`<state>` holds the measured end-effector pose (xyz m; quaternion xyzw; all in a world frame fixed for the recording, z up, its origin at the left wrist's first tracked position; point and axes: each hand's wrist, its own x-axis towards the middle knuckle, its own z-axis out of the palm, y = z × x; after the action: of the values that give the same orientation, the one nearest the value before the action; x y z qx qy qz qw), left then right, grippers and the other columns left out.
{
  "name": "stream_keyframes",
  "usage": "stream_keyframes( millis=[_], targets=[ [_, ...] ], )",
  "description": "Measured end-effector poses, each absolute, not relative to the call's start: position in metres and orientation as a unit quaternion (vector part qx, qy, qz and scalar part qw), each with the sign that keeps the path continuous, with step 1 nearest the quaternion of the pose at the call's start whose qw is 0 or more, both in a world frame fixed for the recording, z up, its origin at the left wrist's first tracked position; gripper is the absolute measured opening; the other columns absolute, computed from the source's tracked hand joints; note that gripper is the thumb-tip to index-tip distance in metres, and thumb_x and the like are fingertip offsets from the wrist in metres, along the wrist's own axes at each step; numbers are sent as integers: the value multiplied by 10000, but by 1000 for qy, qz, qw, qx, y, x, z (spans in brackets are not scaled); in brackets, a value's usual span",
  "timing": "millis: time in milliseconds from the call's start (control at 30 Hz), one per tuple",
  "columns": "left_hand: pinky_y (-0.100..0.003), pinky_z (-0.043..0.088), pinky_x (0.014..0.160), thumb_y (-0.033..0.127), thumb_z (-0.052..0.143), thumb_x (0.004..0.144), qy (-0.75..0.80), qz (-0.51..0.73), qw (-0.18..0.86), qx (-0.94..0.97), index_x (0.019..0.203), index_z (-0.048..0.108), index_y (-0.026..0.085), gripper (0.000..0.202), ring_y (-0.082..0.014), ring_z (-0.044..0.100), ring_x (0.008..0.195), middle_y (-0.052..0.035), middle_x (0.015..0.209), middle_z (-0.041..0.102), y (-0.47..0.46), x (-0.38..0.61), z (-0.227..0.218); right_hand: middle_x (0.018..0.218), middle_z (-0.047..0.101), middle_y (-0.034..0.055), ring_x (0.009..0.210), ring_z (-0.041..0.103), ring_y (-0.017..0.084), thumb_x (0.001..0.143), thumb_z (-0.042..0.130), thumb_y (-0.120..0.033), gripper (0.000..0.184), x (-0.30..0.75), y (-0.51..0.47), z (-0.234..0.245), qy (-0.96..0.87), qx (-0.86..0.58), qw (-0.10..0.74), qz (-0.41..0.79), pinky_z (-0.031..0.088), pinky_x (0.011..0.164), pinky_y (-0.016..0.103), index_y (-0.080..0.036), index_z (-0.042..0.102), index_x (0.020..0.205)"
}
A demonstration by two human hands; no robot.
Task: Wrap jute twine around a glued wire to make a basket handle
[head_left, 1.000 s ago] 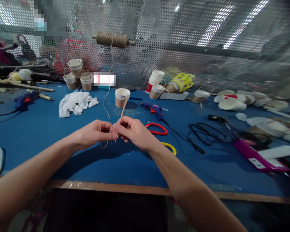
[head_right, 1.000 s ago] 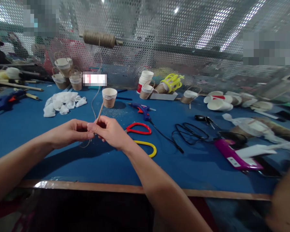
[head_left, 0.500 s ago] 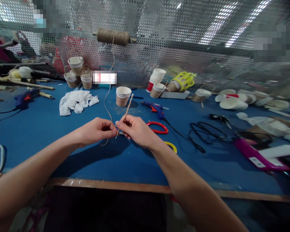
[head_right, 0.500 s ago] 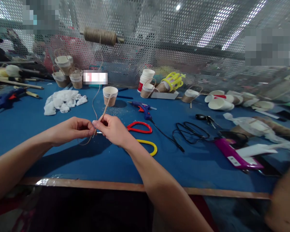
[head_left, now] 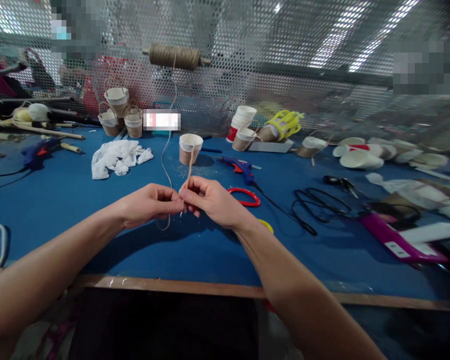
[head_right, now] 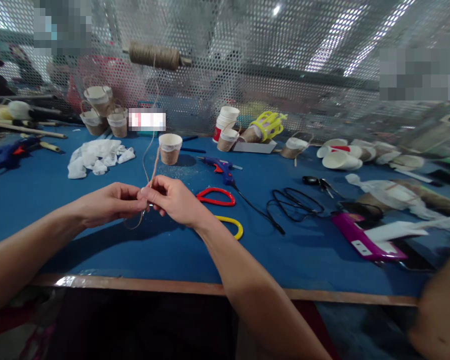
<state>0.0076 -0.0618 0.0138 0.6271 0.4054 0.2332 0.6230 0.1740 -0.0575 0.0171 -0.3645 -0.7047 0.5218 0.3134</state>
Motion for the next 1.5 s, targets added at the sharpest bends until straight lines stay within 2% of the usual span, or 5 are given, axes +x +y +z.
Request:
stream_keyframes(
  millis=[267, 567, 1067, 1333, 1500],
  targets=[
    [-213, 254, 488, 317, 547, 725, 419, 256, 543, 681, 645, 524, 125, 209, -65, 334, 524, 42, 575, 425, -60, 8, 10, 520, 422, -53, 441, 394, 63, 778, 521, -398, 260, 175, -54, 13, -733, -420, 302, 442, 320, 413, 207, -159, 474, 688],
    [-211, 201, 453, 333, 580, 710, 402, 264, 608, 632, 667, 535, 118, 224, -51, 300, 491, 39, 585, 423, -62, 7, 13, 648, 475, -32, 541, 457, 60, 797, 518, -333, 176, 177, -54, 15, -676, -342, 309, 576, 394, 470, 186, -161, 488, 770],
    [-201, 262, 489, 291, 550, 732, 400, 256, 573, 668, 655, 543, 123, 185, -57, 348, 520, 39, 597, 463, -60, 6, 13, 539, 456, -42, 452, 417, 60, 794, 508, -335, 208, 175, -55, 16, -713, -427, 308, 464, 362, 426, 200, -150, 476, 706],
    [-203, 212, 443, 291, 575, 703, 397, 270, 618, 623, 661, 545, 121, 177, -51, 325, 481, 27, 604, 479, -62, 9, 11, 623, 483, -26, 528, 462, 74, 797, 502, -345, 192, 175, -55, 14, -699, -372, 328, 515, 398, 455, 200, -162, 471, 750],
    [-204, 257, 483, 254, 591, 681, 414, 296, 577, 639, 619, 544, 126, 150, -57, 364, 501, 36, 574, 480, -63, 12, 11, 536, 446, -42, 468, 421, 70, 812, 473, -339, 211, 175, -54, 14, -726, -418, 307, 451, 361, 444, 206, -159, 459, 703]
  ],
)
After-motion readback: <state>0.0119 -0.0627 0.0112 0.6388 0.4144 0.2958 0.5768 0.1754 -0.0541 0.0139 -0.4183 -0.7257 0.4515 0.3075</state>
